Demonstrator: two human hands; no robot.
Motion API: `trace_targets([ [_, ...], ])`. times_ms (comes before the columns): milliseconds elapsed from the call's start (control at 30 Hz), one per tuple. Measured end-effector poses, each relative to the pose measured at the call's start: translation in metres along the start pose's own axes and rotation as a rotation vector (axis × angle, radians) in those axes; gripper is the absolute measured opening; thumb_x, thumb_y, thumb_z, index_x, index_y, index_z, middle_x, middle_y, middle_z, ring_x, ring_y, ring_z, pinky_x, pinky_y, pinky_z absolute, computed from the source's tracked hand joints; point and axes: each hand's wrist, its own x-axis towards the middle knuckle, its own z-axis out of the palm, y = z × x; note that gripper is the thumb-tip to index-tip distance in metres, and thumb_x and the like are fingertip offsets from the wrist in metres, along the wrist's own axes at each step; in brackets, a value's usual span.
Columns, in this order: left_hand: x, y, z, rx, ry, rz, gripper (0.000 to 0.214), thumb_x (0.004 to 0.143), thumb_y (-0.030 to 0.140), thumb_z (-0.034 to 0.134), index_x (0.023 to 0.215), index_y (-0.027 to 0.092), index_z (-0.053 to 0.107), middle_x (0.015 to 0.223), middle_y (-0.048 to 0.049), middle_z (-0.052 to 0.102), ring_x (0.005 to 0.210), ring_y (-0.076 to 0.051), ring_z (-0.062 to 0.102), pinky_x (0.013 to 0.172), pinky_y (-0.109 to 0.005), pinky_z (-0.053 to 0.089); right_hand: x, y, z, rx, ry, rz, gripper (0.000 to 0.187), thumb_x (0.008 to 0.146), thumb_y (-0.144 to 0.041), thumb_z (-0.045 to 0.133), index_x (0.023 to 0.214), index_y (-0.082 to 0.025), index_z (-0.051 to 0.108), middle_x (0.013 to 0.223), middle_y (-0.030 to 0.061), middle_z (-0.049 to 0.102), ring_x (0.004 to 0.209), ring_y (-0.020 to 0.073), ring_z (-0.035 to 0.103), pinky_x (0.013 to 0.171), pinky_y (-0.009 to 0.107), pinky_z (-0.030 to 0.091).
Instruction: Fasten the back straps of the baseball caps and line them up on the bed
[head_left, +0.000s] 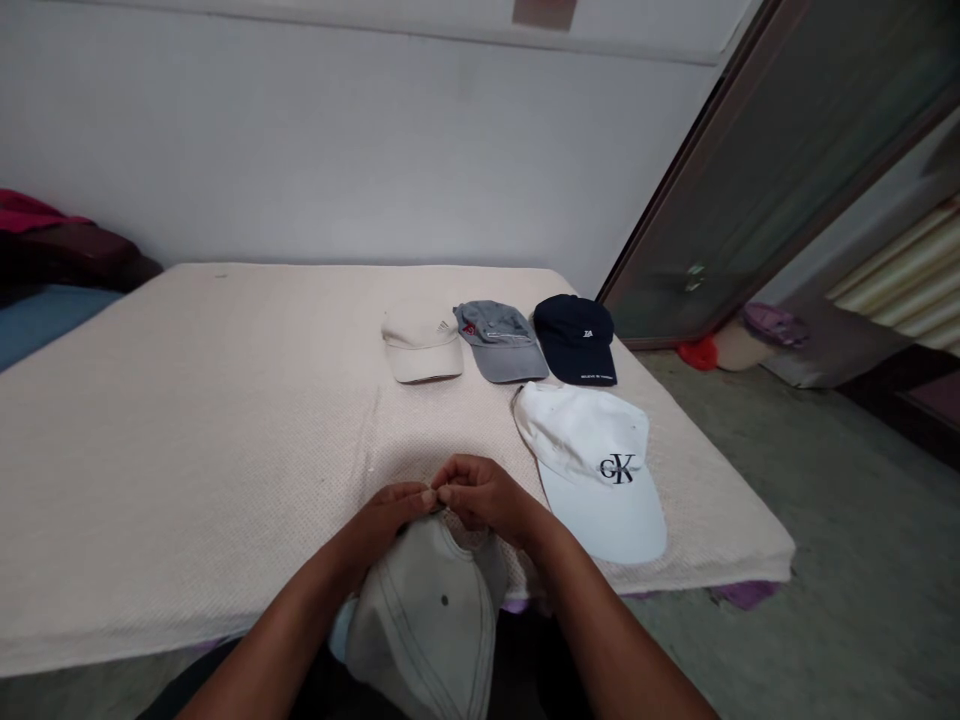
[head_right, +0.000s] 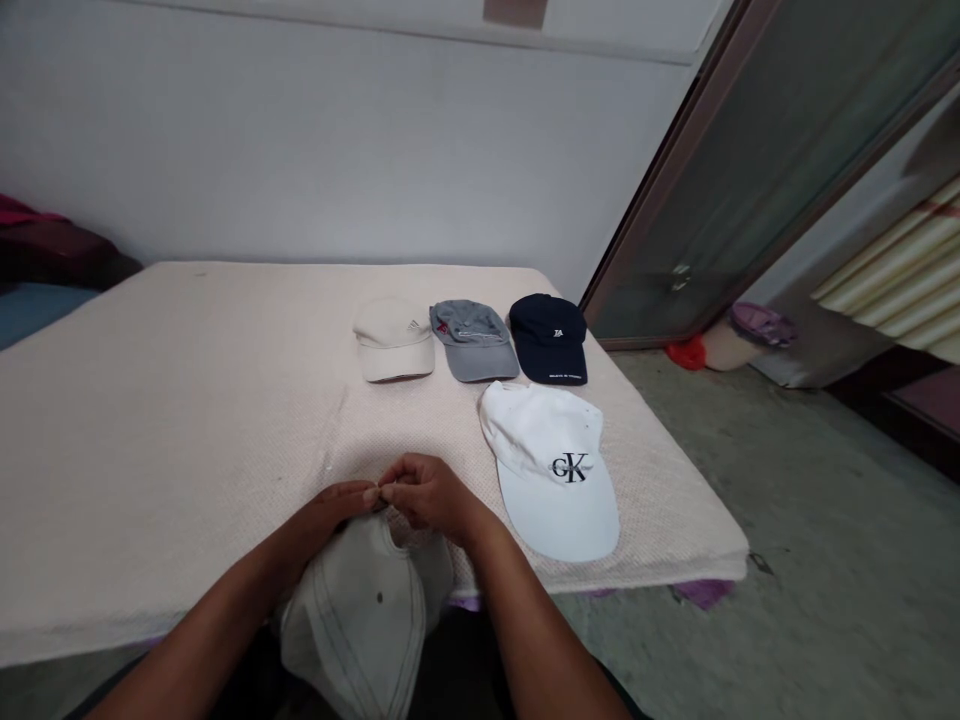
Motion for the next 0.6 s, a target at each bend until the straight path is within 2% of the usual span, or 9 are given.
trace_targets([
  [233, 0.004, -0.006, -0.004, -0.143, 0.017, -0.027, 0.023, 0.072, 0.034, 0.066, 0.075, 0.012, 0.066, 0.063, -0.0041, 0.064, 0.052, -0.012, 0.054, 0.052, -0.022, 0.039, 0.001, 0.003, -0.004, 0.026, 0.023, -0.027, 0.018, 0.072, -0.03, 0.063, 0.079, -0.016, 0.055, 0.044, -0.0085, 0.045, 0.035, 0.0044, 0.032, 0.035, 0.018, 0.021],
  [400, 0.006, -0.002, -0.004, -0.229, 0.05, -0.011, 0.022, 0.068, 0.032, 0.068, 0.071, 0.01, 0.065, 0.064, -0.0084, 0.067, 0.052, -0.016, 0.058, 0.052, -0.025, 0.044, -0.003, 0.0, -0.008, 0.063, 0.019, -0.029, 0.019, 0.075, -0.033, 0.062, 0.081, -0.016, 0.056, 0.052, -0.0057, 0.05, 0.038, 0.0051, 0.038, 0.039, 0.019, 0.026],
  [500, 0.004, 0.006, -0.01, -0.405, 0.124, -0.023, 0.023, 0.069, 0.033, 0.065, 0.075, 0.011, 0.066, 0.066, -0.0098, 0.069, 0.057, -0.022, 0.063, 0.057, -0.032, 0.049, -0.01, -0.003, -0.01, 0.092, 0.002, -0.013, 0.022, 0.075, -0.035, 0.062, 0.084, -0.015, 0.059, 0.065, -0.0015, 0.057, 0.052, 0.0072, 0.047, 0.048, 0.019, 0.033],
  [600, 0.002, 0.014, -0.027, -0.634, 0.173, -0.074, 0.029, 0.073, 0.04, 0.059, 0.08, 0.013, 0.067, 0.067, -0.0085, 0.069, 0.065, -0.025, 0.066, 0.065, -0.036, 0.052, -0.017, -0.003, -0.013, 0.074, -0.08, 0.064, 0.03, 0.069, -0.034, 0.069, 0.091, -0.015, 0.062, 0.077, 0.0009, 0.059, 0.063, 0.0094, 0.05, 0.053, 0.019, 0.035],
])
